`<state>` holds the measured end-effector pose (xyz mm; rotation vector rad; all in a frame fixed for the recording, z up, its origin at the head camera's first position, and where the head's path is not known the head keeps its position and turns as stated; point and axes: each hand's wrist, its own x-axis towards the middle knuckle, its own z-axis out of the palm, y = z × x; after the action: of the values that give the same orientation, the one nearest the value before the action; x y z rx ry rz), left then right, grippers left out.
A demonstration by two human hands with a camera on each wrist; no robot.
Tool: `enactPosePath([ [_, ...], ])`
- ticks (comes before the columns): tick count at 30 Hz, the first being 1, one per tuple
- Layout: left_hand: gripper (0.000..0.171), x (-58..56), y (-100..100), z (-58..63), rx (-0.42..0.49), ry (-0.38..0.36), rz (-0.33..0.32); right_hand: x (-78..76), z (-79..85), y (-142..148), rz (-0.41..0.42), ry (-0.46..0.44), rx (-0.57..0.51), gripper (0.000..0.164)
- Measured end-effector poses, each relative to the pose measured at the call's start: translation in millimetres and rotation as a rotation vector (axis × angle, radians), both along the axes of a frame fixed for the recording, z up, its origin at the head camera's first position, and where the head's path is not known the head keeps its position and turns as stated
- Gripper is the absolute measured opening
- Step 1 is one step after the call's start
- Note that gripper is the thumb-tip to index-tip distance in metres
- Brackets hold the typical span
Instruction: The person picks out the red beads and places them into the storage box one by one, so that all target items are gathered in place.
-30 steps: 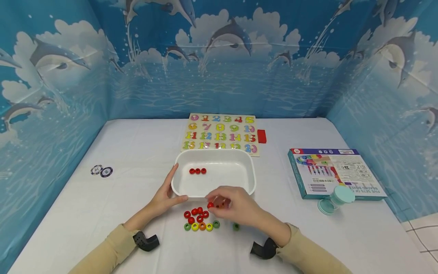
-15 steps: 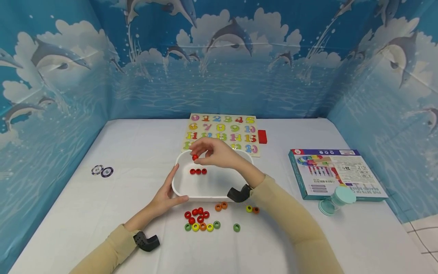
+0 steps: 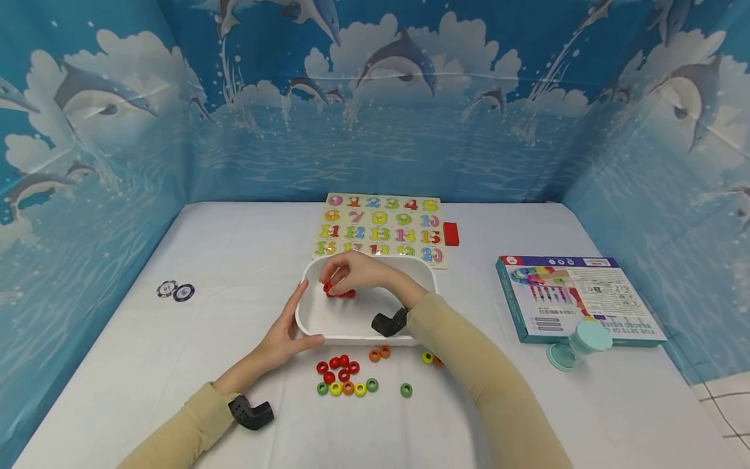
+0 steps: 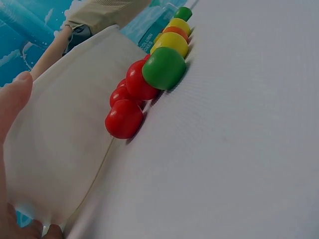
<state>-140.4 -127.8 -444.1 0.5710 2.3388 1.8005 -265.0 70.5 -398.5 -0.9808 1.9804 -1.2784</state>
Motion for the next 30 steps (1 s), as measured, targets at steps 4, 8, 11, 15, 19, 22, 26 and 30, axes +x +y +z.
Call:
enactPosePath([
  [4, 0.098, 0.4, 0, 1.0, -0.005, 0.005, 0.005, -4.8, -11.0, -3, 0.012, 0.014, 0.061, 0.022],
  [8, 0.098, 0.5, 0, 1.2, -0.008, 0.009, 0.004, -5.6, -16.6, -7, 0.058, 0.046, 0.107, 0.021],
  [11, 0.098, 0.6, 1, 1.1, -0.015, 0.01, 0.004, -4.4, -18.3, -10, 0.091, 0.076, 0.124, 0.021],
  [15, 0.099, 0.8, 1, 1.1, -0.022, 0.009, 0.007, -4.5, -22.2, -12, 0.098, 0.116, 0.135, 0.02],
  [19, 0.099, 1.1, 1, 1.4, -0.028, 0.003, 0.009, -5.4, -27.9, -13, 0.099, 0.137, 0.165, 0.02],
  [22, 0.099, 1.2, 1, 1.7, -0.028, 0.003, 0.008, -5.9, -29.6, -14, 0.091, 0.137, 0.184, 0.021],
  [26, 0.098, 1.0, 1, 1.7, -0.022, 0.006, 0.006, -6.2, -26.3, -13, 0.087, 0.105, 0.199, 0.024],
  [30, 0.098, 1.1, 0, 1.3, -0.018, -0.003, 0.009, -7.5, -11.5, -11, 0.07, 0.142, 0.191, 0.029],
])
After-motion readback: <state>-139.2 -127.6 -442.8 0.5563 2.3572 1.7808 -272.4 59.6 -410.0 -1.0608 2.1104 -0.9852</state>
